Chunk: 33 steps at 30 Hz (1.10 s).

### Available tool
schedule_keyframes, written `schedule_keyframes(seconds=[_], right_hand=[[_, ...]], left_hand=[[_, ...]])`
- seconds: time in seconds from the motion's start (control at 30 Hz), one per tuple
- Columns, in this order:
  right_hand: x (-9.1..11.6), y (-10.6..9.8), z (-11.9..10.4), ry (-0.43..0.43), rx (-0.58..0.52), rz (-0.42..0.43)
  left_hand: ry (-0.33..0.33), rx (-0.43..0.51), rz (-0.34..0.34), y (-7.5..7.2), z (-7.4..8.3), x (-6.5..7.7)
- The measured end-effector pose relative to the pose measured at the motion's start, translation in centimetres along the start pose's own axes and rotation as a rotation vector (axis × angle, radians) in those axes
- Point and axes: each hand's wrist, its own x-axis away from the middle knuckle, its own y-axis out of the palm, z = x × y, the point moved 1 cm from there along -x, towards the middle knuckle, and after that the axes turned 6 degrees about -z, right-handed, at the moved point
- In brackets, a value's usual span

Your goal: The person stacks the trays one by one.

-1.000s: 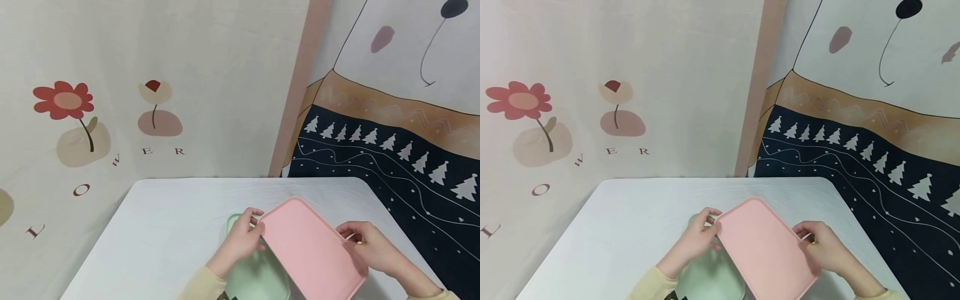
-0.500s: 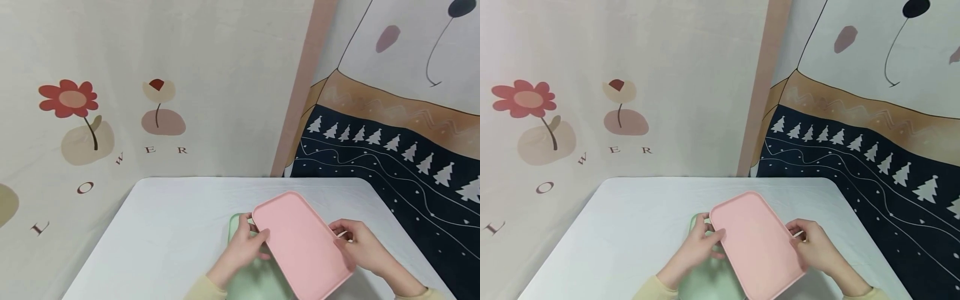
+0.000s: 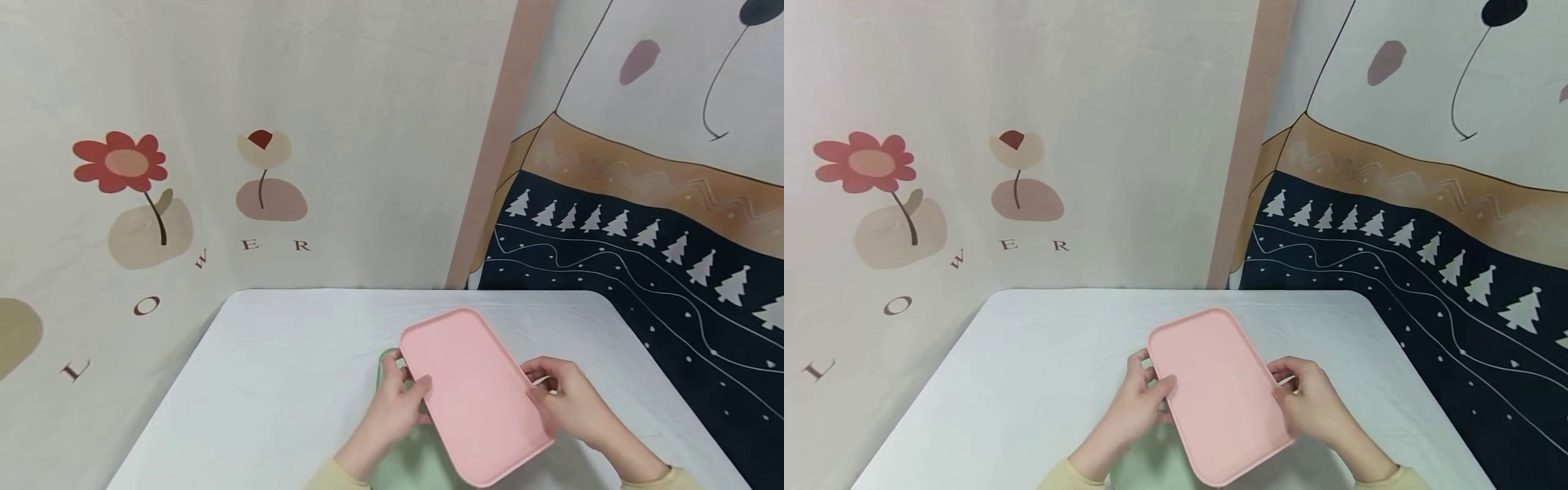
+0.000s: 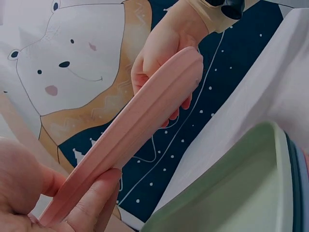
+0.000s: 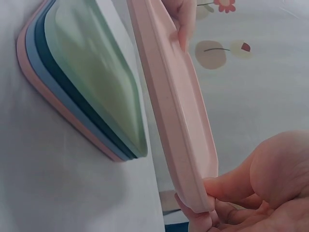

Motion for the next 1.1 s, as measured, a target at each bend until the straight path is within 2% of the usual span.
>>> schedule_keyframes(seconds=[0.23,0.4,0.6,0.9,1.1], right_hand=[[-0.2,0.8,-0.2,0.060,-0.056,-0.006],[-0.1,1.0,-0.3,0.044,-0.074,-0.027],[0.0,1.3,-0.1,-0.009,-0.106,-0.087],[0.1,2.8,-0.2,-0.012,-0.219,-0.192],[0.2,3.7,-0.1,-0.001,-0.280,-0.256]], left_hand=[[0.006,-0.024,0.016,-1.3,0.1,0.0],[0.001,-0.038,0.053,-1.8,0.1,-0.2],[-0.006,-0.092,0.060,-2.6,0.2,-0.1],[0.000,-0.224,0.077,-4.8,0.2,-0.3],[-0.008,-0.222,0.080,-5.7,0.0,-0.2]])
